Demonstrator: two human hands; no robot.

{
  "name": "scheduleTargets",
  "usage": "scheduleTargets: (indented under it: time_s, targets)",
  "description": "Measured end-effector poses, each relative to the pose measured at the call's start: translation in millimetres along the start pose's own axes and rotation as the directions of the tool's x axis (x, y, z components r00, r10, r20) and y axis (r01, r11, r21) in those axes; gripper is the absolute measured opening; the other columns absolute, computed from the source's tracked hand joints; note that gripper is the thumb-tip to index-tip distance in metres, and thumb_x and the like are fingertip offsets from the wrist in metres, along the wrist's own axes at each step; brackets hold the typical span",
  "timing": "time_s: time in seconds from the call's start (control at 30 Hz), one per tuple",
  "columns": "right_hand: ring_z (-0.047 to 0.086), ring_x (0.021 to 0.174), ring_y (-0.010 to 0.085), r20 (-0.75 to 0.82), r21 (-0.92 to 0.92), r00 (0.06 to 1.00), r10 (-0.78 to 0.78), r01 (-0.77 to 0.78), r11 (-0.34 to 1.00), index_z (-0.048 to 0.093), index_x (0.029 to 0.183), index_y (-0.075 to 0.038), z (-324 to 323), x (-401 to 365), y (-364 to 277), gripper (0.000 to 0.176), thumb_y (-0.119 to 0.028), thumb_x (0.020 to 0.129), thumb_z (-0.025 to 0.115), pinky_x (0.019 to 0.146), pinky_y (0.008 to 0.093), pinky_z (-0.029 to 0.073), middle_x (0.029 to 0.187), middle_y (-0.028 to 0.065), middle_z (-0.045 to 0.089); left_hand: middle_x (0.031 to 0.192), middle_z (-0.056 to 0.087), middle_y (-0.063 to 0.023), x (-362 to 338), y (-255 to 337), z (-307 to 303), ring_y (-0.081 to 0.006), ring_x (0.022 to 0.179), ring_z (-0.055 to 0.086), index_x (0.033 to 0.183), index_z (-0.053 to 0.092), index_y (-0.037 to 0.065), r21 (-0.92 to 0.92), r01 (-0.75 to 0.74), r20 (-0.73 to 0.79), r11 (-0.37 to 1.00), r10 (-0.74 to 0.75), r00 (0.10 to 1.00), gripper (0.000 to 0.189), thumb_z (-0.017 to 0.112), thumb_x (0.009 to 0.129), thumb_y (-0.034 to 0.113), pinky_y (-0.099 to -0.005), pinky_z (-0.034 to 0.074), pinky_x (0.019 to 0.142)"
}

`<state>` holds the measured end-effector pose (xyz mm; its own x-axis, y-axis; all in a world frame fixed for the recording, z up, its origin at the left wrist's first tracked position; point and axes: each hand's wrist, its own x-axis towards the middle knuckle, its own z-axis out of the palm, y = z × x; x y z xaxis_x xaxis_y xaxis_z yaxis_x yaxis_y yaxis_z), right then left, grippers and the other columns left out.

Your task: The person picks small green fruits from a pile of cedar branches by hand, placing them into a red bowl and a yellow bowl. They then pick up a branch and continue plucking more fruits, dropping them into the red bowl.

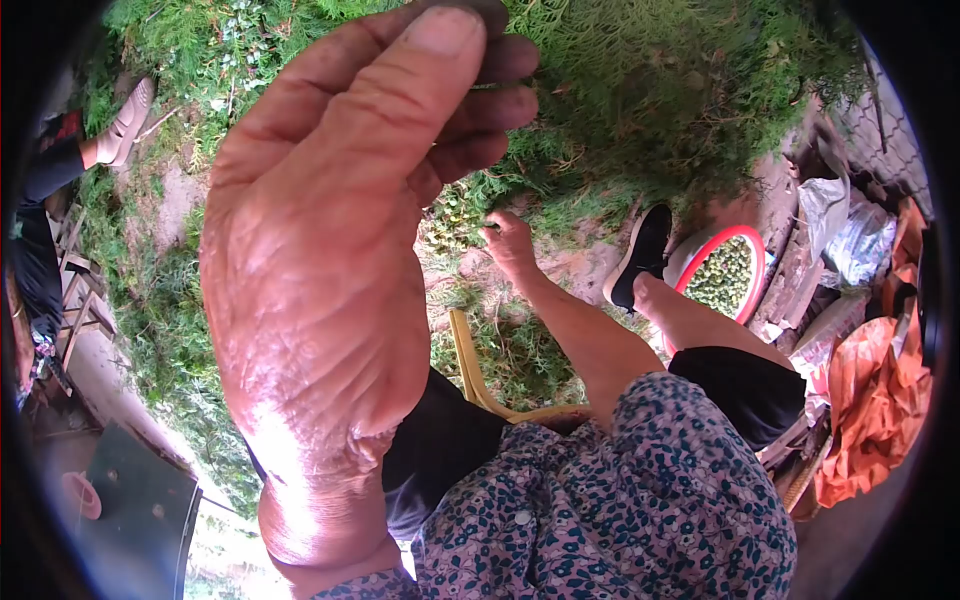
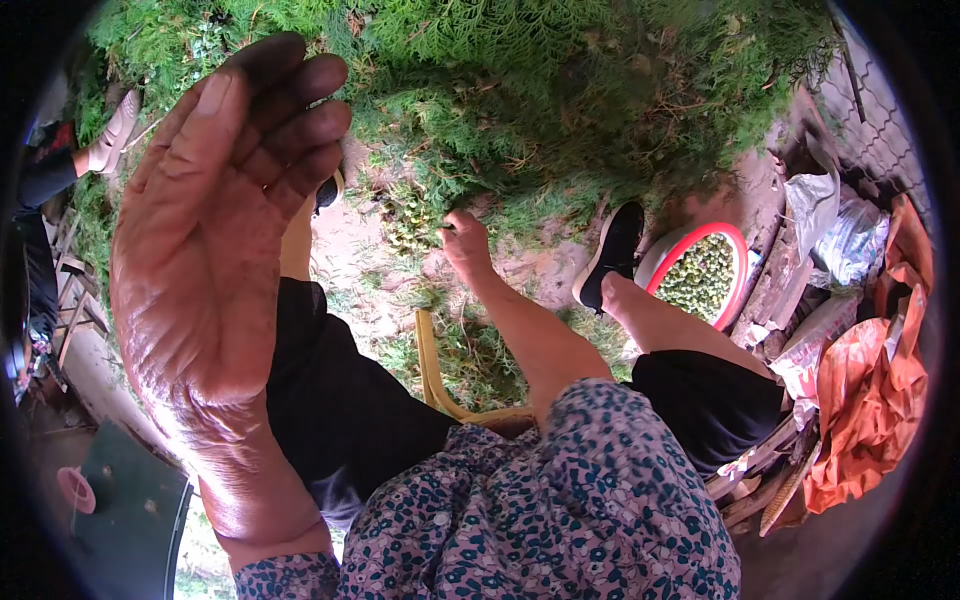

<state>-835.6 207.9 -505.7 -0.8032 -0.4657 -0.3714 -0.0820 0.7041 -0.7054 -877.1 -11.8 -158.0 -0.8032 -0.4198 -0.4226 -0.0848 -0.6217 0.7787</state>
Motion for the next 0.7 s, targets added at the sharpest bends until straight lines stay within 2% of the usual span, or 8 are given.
scheduleTargets:
  time_s: [0.03,0.07,0.23,0.3,0.43,0.57,0.63,0.7]
  targets:
    - [0.058,0.071,0.0157,0.090,0.143,0.987,0.135,-0.147,0.979,0.058,0.087,0.001,-6.3,-2.1,1.5,0.016,-0.007,0.074,0.062,0.064,0.0279,0.050,0.078,0.0110,0.060,0.104,0.058,-0.0182,-0.1,0.5,-0.1,-0.0211,0.089,0.058,0.113,0.049,-0.006,-0.004,0.002,0.002,1.000,-0.002,1.000,0.035,0.045,0.091,0.021,-0.0327,0.045,0.082]
    - [0.058,0.070,0.0147,0.352,0.399,0.852,0.387,-0.511,0.762,0.057,0.085,0.004,-30.2,-3.6,-20.6,0.013,0.001,0.072,0.059,0.063,0.0280,0.052,0.075,0.0096,0.059,0.104,0.058,-0.0182,0.1,0.9,-0.8,-0.0211,0.089,0.058,0.113,0.049,-0.006,-0.009,-0.001,0.004,1.000,0.001,1.000,0.035,0.045,0.091,0.021,-0.0327,0.045,0.082]
    - [0.059,0.068,0.0157,0.352,0.540,0.834,0.424,-0.551,0.636,0.058,0.080,0.005,-67.9,-16.6,-21.9,0.012,0.010,0.070,0.055,0.066,0.0291,0.054,0.075,0.0092,0.060,0.104,0.059,-0.0169,-10.9,2.2,14.7,-0.0200,0.090,0.057,0.113,0.049,-0.005,-0.034,-0.091,0.140,0.995,0.095,0.986,0.035,0.046,0.091,0.021,-0.0310,0.044,0.082]
    - [0.060,0.067,0.0152,0.380,0.690,0.853,0.358,-0.520,0.504,0.059,0.079,0.005,-69.5,-17.6,-14.4,0.013,0.012,0.070,0.053,0.067,0.0296,0.055,0.074,0.0094,0.061,0.104,0.059,-0.0167,-11.1,1.8,15.2,-0.0198,0.090,0.058,0.112,0.050,-0.005,-0.031,-0.089,0.142,0.996,0.093,0.985,0.035,0.046,0.091,0.021,-0.0307,0.044,0.082]
    - [0.059,0.067,0.0143,0.376,0.623,0.865,0.332,-0.501,0.601,0.060,0.076,0.005,-79.9,-20.9,-23.3,0.012,0.012,0.071,0.052,0.067,0.0311,0.055,0.075,0.0099,0.061,0.102,0.060,-0.0160,-9.8,0.0,15.1,-0.0194,0.089,0.058,0.110,0.052,-0.005,-0.019,-0.086,0.113,0.996,0.088,0.990,0.032,0.047,0.090,0.019,-0.0305,0.044,0.081]
    - [0.060,0.072,0.0149,0.288,0.708,0.928,0.236,-0.372,0.601,0.061,0.076,0.005,-92.8,-26.2,-39.7,0.012,0.011,0.069,0.054,0.067,0.0250,0.049,0.079,0.0100,0.063,0.101,0.060,-0.0151,-2.1,-11.2,5.3,-0.0194,0.088,0.058,0.109,0.052,-0.004,0.035,0.009,-0.085,0.999,-0.006,0.996,0.029,0.049,0.089,0.017,-0.0304,0.043,0.082]
    - [0.060,0.078,0.0168,0.246,0.687,0.945,0.218,-0.328,0.649,0.062,0.078,0.005,-105.4,-22.2,-60.9,0.015,0.012,0.067,0.054,0.069,0.0249,0.046,0.083,0.0110,0.063,0.102,0.060,-0.0144,-4.2,-18.2,7.8,-0.0184,0.093,0.056,0.109,0.053,-0.004,0.265,0.001,-0.115,0.964,0.031,0.993,0.030,0.053,0.087,0.017,-0.0305,0.040,0.084]
    - [0.059,0.076,0.0137,-0.057,0.550,0.979,-0.194,0.193,0.813,0.061,0.076,0.002,-126.1,-19.3,-95.4,0.014,0.011,0.066,0.055,0.059,0.0197,0.041,0.086,0.0096,0.064,0.100,0.060,-0.0139,-5.8,-32.0,8.9,-0.0183,0.090,0.057,0.105,0.057,-0.003,0.418,0.032,-0.223,0.908,0.068,0.973,0.030,0.060,0.080,0.013,-0.0272,0.044,0.082]
